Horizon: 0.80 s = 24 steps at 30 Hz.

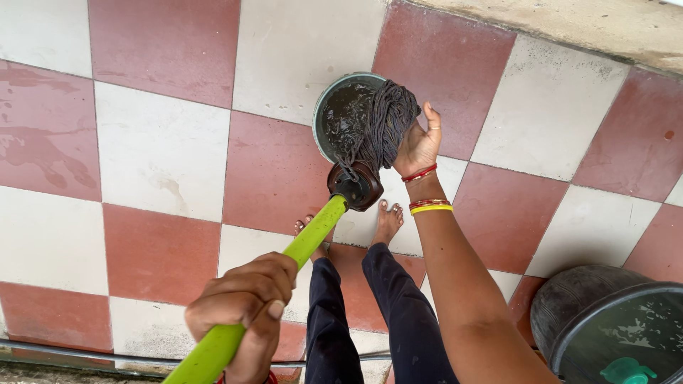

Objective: The person mops a tiled floor using a mop and a bucket, rinsing and wringing the mop head by hand in the water.

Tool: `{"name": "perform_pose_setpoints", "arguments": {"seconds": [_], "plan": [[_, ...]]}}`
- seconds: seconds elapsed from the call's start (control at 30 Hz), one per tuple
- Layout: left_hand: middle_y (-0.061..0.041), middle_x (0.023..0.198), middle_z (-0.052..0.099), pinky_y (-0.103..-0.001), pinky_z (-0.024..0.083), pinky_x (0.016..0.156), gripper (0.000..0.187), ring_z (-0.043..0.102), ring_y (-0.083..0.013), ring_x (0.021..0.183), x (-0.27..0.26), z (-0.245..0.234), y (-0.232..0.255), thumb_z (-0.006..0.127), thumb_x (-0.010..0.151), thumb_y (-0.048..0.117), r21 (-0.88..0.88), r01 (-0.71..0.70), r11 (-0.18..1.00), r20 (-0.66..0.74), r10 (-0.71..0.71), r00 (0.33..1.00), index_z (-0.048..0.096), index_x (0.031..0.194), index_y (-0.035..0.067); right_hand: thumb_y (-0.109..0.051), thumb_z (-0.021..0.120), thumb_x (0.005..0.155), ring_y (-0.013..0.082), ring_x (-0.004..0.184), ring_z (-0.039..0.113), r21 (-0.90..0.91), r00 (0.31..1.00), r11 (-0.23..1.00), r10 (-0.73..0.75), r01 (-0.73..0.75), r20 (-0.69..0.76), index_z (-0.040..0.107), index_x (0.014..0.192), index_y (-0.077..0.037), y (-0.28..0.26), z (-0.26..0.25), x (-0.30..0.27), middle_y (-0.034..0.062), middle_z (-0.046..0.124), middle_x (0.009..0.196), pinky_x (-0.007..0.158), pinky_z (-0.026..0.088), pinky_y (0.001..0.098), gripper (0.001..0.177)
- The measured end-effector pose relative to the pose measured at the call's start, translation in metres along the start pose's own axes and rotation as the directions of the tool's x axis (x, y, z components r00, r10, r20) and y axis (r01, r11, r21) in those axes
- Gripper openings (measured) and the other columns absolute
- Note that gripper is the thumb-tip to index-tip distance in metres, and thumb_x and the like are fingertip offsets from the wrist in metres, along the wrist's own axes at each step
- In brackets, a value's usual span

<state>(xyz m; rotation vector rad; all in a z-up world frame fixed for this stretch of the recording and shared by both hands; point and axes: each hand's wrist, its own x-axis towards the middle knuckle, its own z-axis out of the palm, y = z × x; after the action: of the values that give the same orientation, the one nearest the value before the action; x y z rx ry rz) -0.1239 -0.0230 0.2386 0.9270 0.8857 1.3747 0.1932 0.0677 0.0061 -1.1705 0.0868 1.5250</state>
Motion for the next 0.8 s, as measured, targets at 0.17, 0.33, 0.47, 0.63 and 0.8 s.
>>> {"name": "perform_pose_setpoints", "arguments": {"seconds": [0.17, 0.33, 0.47, 0.63, 0.8], "plan": [[-0.004, 0.049, 0.033, -0.037, 0.041, 0.052, 0.037, 0.033, -0.0128, 0.045, -0.007, -0.019, 0.012, 0.057, 0.081, -0.006, -0.131, -0.007, 0.991, -0.189, -0.018, 0.982, 0.026, 0.066, 0.008, -0.039, 0.073, 0.100, 0.0224, 0.141, 0.058, 0.153, 0.980, 0.987, -0.083, 0.056, 0.181, 0.056, 0.135, -0.012, -0.005, -0.051, 0.014, 0.0049, 0.061, 0.147, 0.123, 0.045, 0.0393, 0.048], [-0.001, 0.048, 0.029, -0.034, 0.040, 0.049, 0.041, 0.029, -0.0109, 0.043, -0.019, -0.032, 0.017, 0.058, 0.084, -0.006, -0.105, -0.030, 0.994, -0.230, 0.006, 0.973, 0.026, 0.067, 0.012, -0.068, 0.075, 0.079, 0.0316, 0.135, 0.057, 0.191, 0.945, 0.980, -0.116, 0.059, 0.305, 0.057, 0.146, -0.005, 0.002, -0.056, 0.030, 0.0156, 0.064, 0.141, 0.119, 0.046, 0.0511, 0.094], [-0.001, 0.050, 0.029, -0.040, 0.043, 0.050, 0.040, 0.033, -0.0134, 0.044, -0.024, -0.039, 0.021, 0.061, 0.076, -0.006, -0.137, 0.001, 0.991, -0.153, -0.022, 0.988, 0.027, 0.063, 0.012, -0.074, 0.070, 0.082, 0.0393, 0.117, 0.067, 0.361, 0.592, 0.913, -0.187, -0.191, 0.784, 0.046, 0.163, -0.014, -0.006, -0.009, 0.025, 0.0274, 0.062, 0.142, 0.097, 0.057, 0.0546, 0.103], [-0.002, 0.047, 0.034, -0.039, 0.043, 0.048, 0.042, 0.036, -0.0133, 0.041, -0.024, -0.032, 0.021, 0.060, 0.077, -0.009, -0.179, 0.011, 0.984, -0.160, -0.040, 0.986, 0.027, 0.063, 0.011, -0.063, 0.072, 0.088, 0.0291, 0.143, 0.054, 0.333, 0.611, 0.927, -0.164, -0.174, 0.774, 0.069, 0.115, -0.019, -0.022, 0.047, -0.003, 0.0125, 0.056, 0.146, 0.129, 0.037, 0.0667, 0.052], [-0.006, 0.049, 0.041, -0.041, 0.049, 0.050, 0.041, 0.043, -0.0159, 0.041, -0.013, -0.025, 0.024, 0.061, 0.071, -0.009, -0.044, 0.058, 0.997, -0.147, -0.064, 0.987, 0.027, 0.060, 0.010, -0.037, 0.072, 0.086, 0.0293, 0.128, 0.063, 0.267, 0.847, 0.963, -0.104, -0.046, 0.522, 0.065, 0.104, -0.020, -0.026, 0.057, -0.013, 0.0131, 0.060, 0.135, 0.105, 0.052, 0.0601, 0.026]]}}
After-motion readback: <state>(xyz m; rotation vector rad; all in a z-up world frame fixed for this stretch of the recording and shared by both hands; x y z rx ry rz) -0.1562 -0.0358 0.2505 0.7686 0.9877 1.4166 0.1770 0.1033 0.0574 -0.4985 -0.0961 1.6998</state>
